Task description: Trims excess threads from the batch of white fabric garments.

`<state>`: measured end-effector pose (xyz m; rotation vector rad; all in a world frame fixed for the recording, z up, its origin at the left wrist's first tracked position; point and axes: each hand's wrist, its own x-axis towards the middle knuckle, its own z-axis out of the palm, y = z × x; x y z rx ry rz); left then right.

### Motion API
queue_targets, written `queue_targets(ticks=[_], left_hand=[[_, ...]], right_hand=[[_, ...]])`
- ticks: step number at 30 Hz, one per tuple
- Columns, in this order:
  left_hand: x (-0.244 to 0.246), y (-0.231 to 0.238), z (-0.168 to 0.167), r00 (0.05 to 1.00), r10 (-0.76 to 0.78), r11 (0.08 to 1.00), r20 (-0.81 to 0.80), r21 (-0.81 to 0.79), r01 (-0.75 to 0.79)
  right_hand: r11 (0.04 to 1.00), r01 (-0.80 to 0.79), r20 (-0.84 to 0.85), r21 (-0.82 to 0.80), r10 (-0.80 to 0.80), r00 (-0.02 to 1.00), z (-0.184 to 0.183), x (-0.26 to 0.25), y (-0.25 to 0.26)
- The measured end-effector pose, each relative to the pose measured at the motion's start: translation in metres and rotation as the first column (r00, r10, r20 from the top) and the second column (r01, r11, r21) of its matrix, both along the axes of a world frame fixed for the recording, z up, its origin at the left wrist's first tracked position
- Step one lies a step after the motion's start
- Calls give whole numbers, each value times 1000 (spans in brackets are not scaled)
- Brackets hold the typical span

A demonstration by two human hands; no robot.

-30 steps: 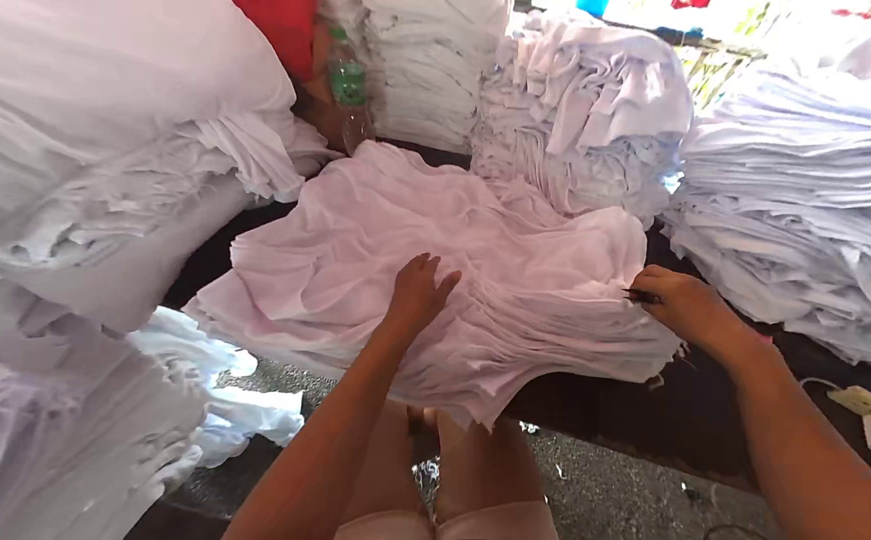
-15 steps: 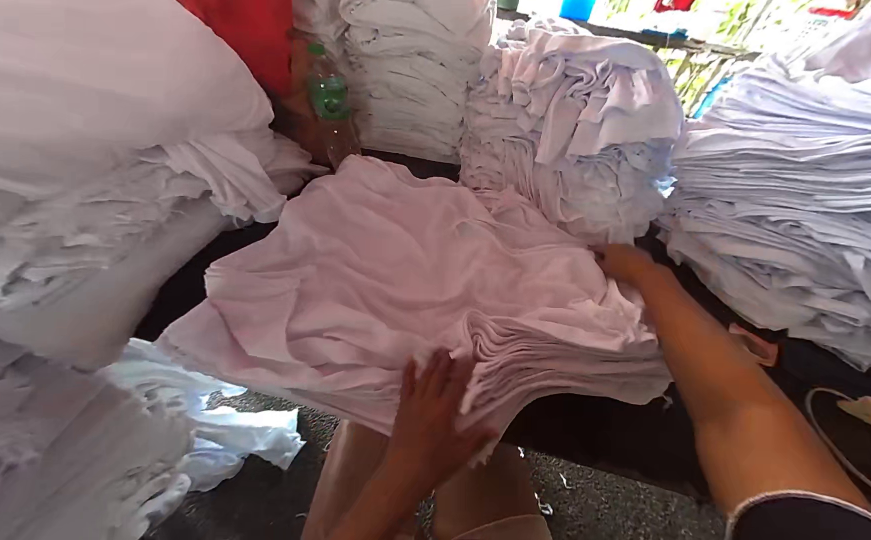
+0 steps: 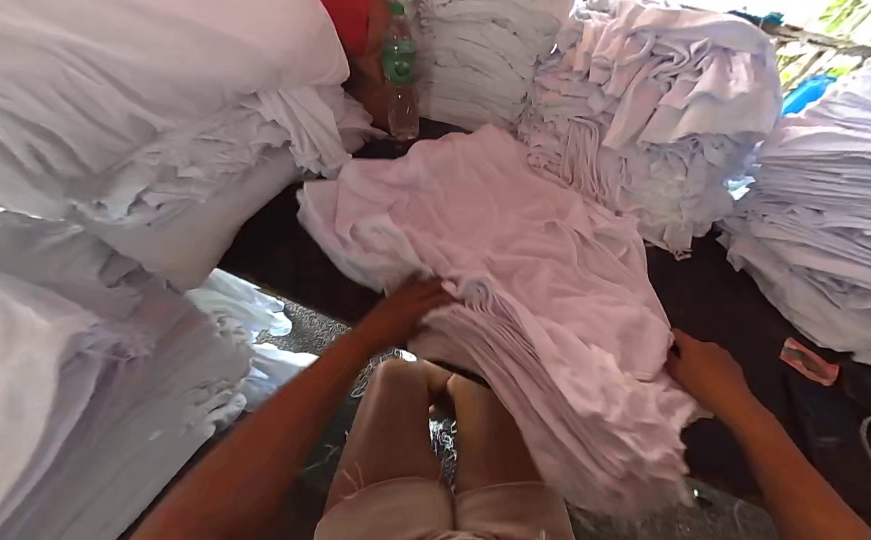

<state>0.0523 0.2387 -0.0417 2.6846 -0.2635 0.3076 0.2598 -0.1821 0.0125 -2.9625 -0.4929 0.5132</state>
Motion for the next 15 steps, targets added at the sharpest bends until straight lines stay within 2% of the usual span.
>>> queue_targets(ticks=[2, 4, 6, 9, 11, 13, 15], left_hand=[[14, 47, -2, 999, 36, 995, 40, 94, -40], [24, 80, 12, 993, 117, 984, 22, 131, -119], [22, 93, 37, 959, 275, 957, -74, 118, -265], [-3, 95, 63, 835, 505, 863, -218, 105, -494], [-33, 76, 75, 757, 628, 767, -180, -22, -642], [-67, 35, 79, 657, 741, 607, -140, -278, -744], [-99, -16, 67, 599, 759, 442, -257, -473, -763]], right_hand=[[995, 3, -65, 104, 4, 998, 0, -30, 18], [981, -22, -101, 193, 42, 994, 1, -59, 46], [969, -46, -127, 243, 78, 989, 0, -88, 75], [952, -84, -99, 293, 117, 988, -5, -124, 98], [938, -113, -26, 327, 129, 991, -11, -138, 99], [928, -154, 50, 339, 145, 988, -15, -145, 96], [923, -209, 81, 324, 193, 978, -16, -145, 89]])
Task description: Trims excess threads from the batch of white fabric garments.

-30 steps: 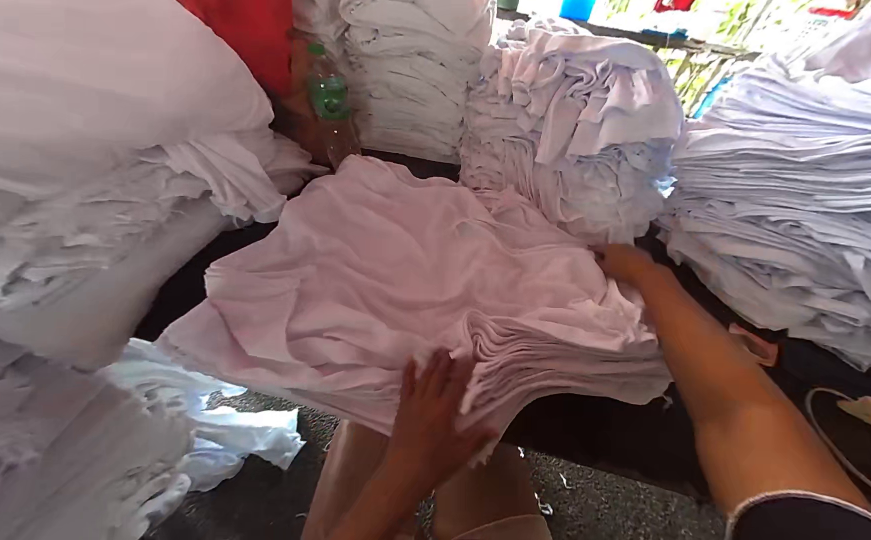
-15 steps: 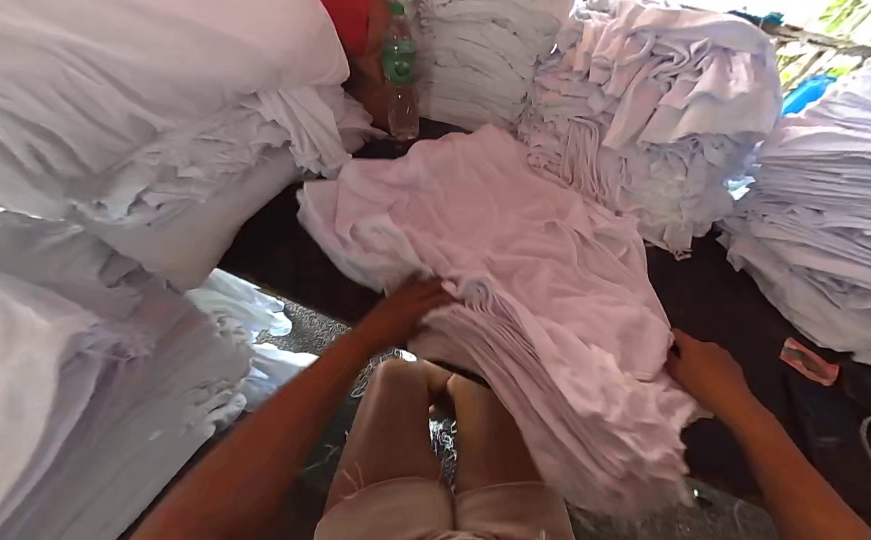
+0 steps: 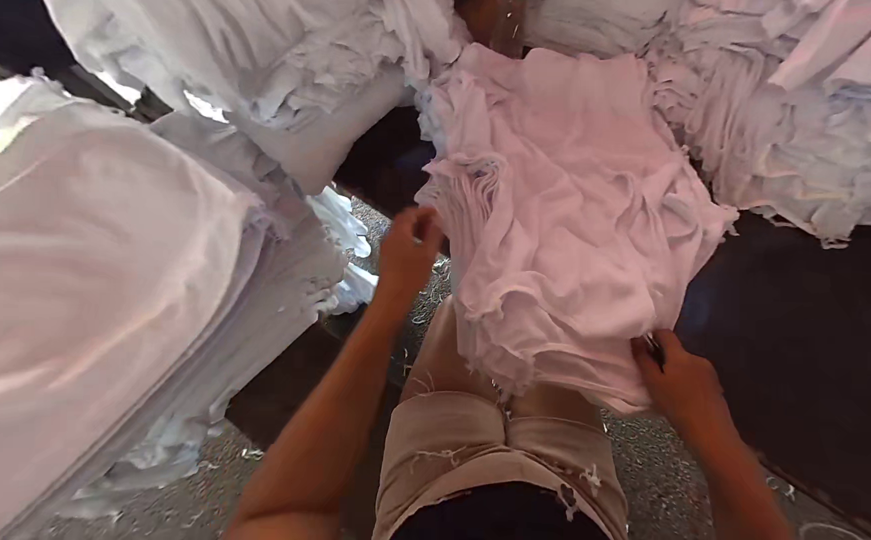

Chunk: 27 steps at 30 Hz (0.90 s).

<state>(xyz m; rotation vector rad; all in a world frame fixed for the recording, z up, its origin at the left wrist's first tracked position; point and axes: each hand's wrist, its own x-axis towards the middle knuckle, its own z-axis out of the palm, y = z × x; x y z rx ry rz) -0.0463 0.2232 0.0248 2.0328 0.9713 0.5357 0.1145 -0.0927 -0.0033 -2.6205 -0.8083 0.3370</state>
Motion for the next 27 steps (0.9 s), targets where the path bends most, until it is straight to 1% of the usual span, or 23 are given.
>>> queue_targets(ticks=[1, 2, 3, 4, 6, 8, 9, 13, 14, 16, 18, 21, 24, 27], left_hand=[[-11, -21, -11, 1000, -7, 989, 15, -145, 9], [-19, -39, -22, 999, -23, 959, 30, -281, 30], [-24, -53, -31, 998, -28, 924, 59, -380, 49], [-27, -64, -35, 995, -19, 893, 100, -447, 62], [-33, -78, -34, 979, 33, 835, 202, -543, 84], [-34, -85, -29, 956, 98, 789, 276, -607, 94], [-33, -87, -28, 949, 120, 779, 293, -620, 93], [-34, -91, -26, 928, 113, 753, 356, -640, 154], [-37, -92, -27, 923, 122, 742, 366, -651, 160], [-49, -96, -26, 916, 145, 745, 375, -650, 148], [-65, -102, -28, 916, 141, 808, 375, -578, 112], [-86, -112, -34, 917, 119, 894, 380, -444, 67], [-93, -117, -40, 894, 109, 930, 434, -363, 63], [-92, -119, -46, 882, 32, 962, 470, -254, 101]], right_hand=[[999, -33, -1, -22, 33, 999, 2, 2, -3], [997, -62, -10, -49, 62, 998, 7, 5, -6], [994, -89, -8, -70, 89, 996, 15, 10, -10], [992, -108, 22, -63, 109, 994, 22, 13, -13], [988, -153, 173, 19, 148, 974, 37, 13, -18], [972, -212, 307, 101, 172, 936, 49, 5, -15], [959, -251, 332, 132, 195, 923, 53, -2, -11], [881, -411, 222, 236, 362, 905, 57, -42, 21], [852, -456, 215, 258, 409, 887, 53, -51, 30], [785, -552, 254, 282, 493, 832, 46, -64, 44], [733, -622, 317, 275, 542, 778, 39, -75, 56], [693, -700, 463, 170, 571, 678, 29, -88, 74], [672, -734, 550, 100, 578, 603, 19, -100, 91], [669, -738, 568, 86, 576, 588, 10, -107, 107]])
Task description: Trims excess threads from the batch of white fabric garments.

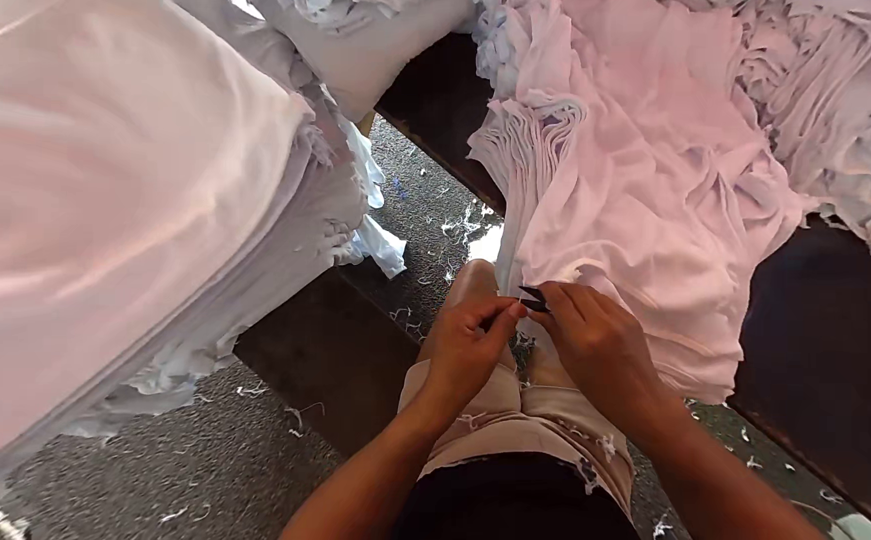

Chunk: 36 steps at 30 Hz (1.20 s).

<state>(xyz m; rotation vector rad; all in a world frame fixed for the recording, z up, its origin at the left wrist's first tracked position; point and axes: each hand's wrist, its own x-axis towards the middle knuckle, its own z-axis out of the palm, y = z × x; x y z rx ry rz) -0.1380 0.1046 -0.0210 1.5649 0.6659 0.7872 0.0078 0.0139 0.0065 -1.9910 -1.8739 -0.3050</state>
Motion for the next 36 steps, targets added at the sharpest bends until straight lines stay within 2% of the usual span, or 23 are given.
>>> queue_targets(ticks=[2, 5, 7, 10, 14, 17, 20, 23, 25, 26, 28, 30, 31, 33, 36], left_hand=[[2, 1, -4, 1000, -27, 992, -13, 124, 28], [3, 5, -1, 987, -72, 939, -143, 325, 116], [13, 3, 0, 984, 26, 870, -174, 490, 64], [43, 1, -3, 971, 209, 723, -120, 687, -71], [63, 11, -16, 972, 232, 621, -42, 775, -115], [45, 1, -22, 969, 243, 591, 52, 784, -190], [24, -10, -28, 954, 296, 581, 56, 781, -226], [13, -18, -28, 954, 300, 656, 6, 725, -211], [9, -22, -24, 969, 246, 776, -16, 602, -187], [8, -25, -19, 978, 209, 853, -22, 493, -172], [6, -28, -5, 991, 133, 981, -35, 146, -126], [6, -29, 7, 996, 84, 978, -29, -188, -88], [7, -30, 10, 997, 78, 961, -19, -266, -80], [8, -33, 11, 997, 82, 944, 2, -321, -77], [10, -39, 9, 991, 125, 949, 36, -295, -109]], right_hand=[[1000, 28, -11, 10, -27, 1000, -2, 1, 1], [997, 81, -84, 5, -80, 993, 12, 13, -12], [993, 119, -149, 19, -115, 982, 24, 25, -25], [980, 176, -207, 89, -154, 966, 30, 35, -33], [988, 138, -195, 74, -121, 973, 20, 32, -35], [994, 98, -131, 56, -90, 987, 10, 35, -41], [997, 62, -110, 46, -56, 992, 1, 35, -43], [998, 33, -73, 50, -29, 997, -5, 29, -42], [997, 27, -30, 69, -25, 999, -8, 26, -41], [997, 23, -9, 79, -22, 1000, -9, 25, -40], [995, 6, 18, 101, -8, 1000, -11, 24, -38], [993, -6, 33, 116, 2, 999, -13, 22, -36], [993, -12, 37, 121, 8, 999, -13, 22, -34], [991, -35, 36, 126, 31, 999, -12, 20, -32], [987, -88, 26, 132, 86, 996, -13, 16, -28]])
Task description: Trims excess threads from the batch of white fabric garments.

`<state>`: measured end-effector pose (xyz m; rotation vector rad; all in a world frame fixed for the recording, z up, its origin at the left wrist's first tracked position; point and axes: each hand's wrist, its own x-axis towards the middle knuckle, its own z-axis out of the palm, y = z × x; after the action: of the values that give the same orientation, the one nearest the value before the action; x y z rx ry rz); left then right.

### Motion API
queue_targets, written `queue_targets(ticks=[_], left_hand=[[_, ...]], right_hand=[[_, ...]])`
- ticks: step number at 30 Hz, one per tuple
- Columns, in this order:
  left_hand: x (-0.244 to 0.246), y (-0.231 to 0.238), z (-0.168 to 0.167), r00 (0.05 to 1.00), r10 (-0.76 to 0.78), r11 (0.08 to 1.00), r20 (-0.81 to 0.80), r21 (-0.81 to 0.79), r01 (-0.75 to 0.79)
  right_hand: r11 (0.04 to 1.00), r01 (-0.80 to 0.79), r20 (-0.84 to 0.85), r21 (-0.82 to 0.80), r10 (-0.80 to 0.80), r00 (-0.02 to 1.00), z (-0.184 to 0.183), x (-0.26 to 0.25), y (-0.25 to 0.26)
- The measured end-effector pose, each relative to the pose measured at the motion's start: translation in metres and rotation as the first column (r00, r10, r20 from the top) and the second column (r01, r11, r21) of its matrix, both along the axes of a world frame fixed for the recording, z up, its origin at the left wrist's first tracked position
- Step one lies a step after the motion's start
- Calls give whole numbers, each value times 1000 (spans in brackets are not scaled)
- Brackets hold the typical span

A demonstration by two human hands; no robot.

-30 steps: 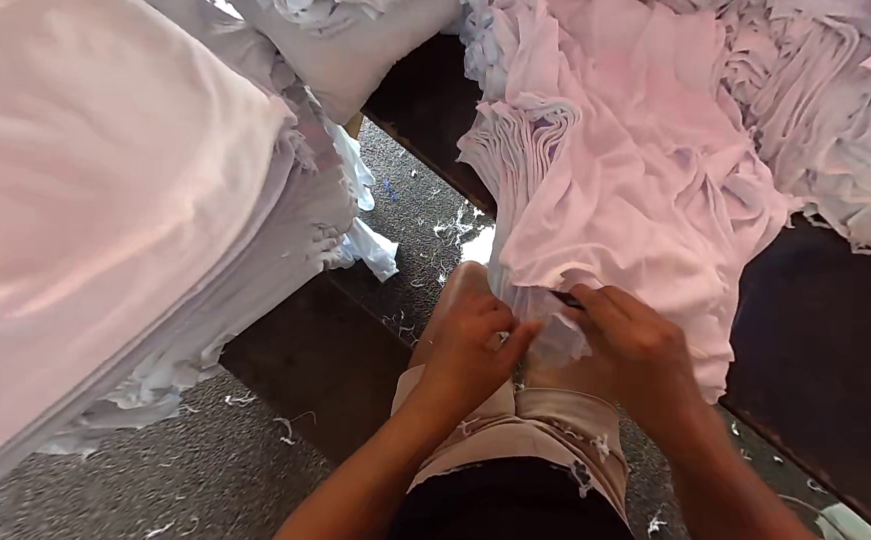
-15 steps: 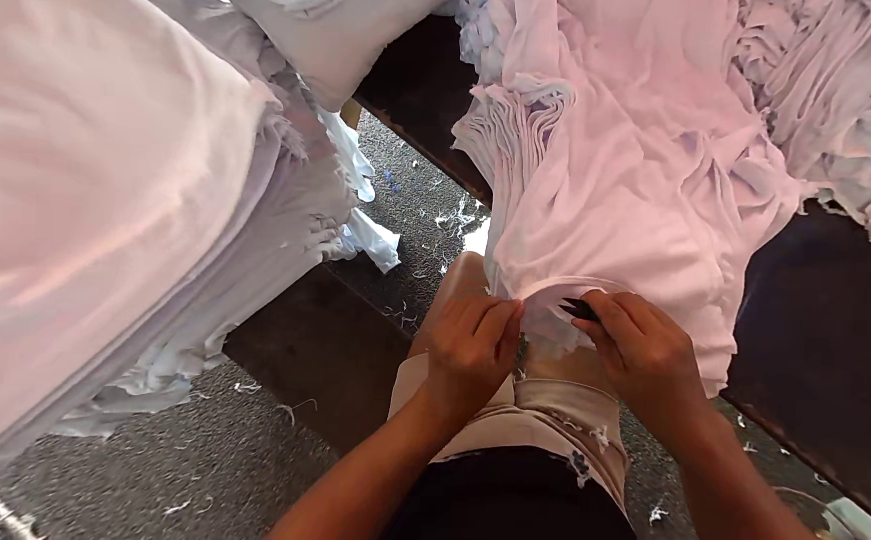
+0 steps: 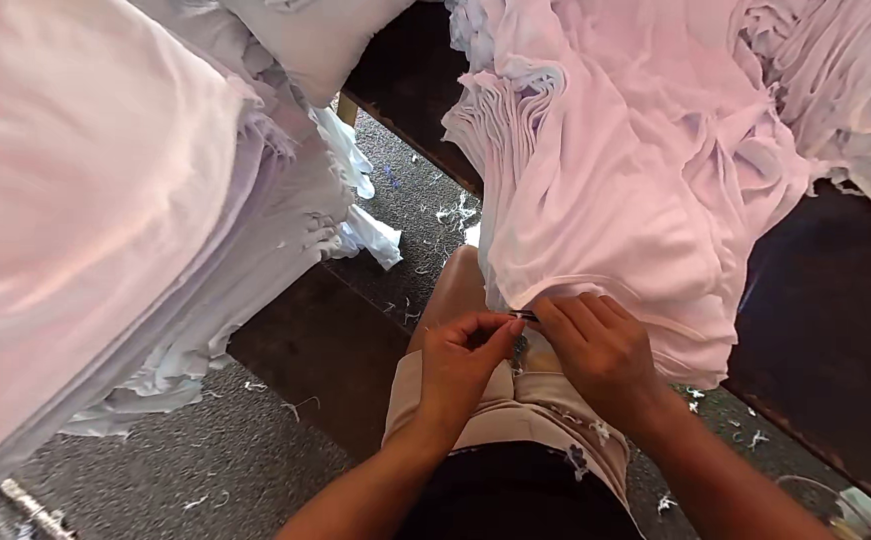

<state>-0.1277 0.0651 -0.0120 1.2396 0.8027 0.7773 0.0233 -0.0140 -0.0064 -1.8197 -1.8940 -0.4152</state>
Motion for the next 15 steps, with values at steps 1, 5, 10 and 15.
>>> queue_targets(ticks=[1, 5, 10, 15], left_hand=[[0, -2, -2, 1000, 18, 999, 10, 38, -18], [-4, 4, -14, 996, -79, 964, 41, 258, 66], [-1, 51, -27, 979, -59, 946, -195, 303, 117], [24, 66, -18, 958, 2, 953, -288, 289, 86]], right_hand=[[1000, -21, -4, 7, 21, 1000, -1, -1, 2], [997, -61, -39, 43, 63, 997, -2, 3, 4], [961, 270, -422, 59, -222, 879, 16, 46, -26], [791, 608, -651, -71, -499, 572, 29, 99, -71]])
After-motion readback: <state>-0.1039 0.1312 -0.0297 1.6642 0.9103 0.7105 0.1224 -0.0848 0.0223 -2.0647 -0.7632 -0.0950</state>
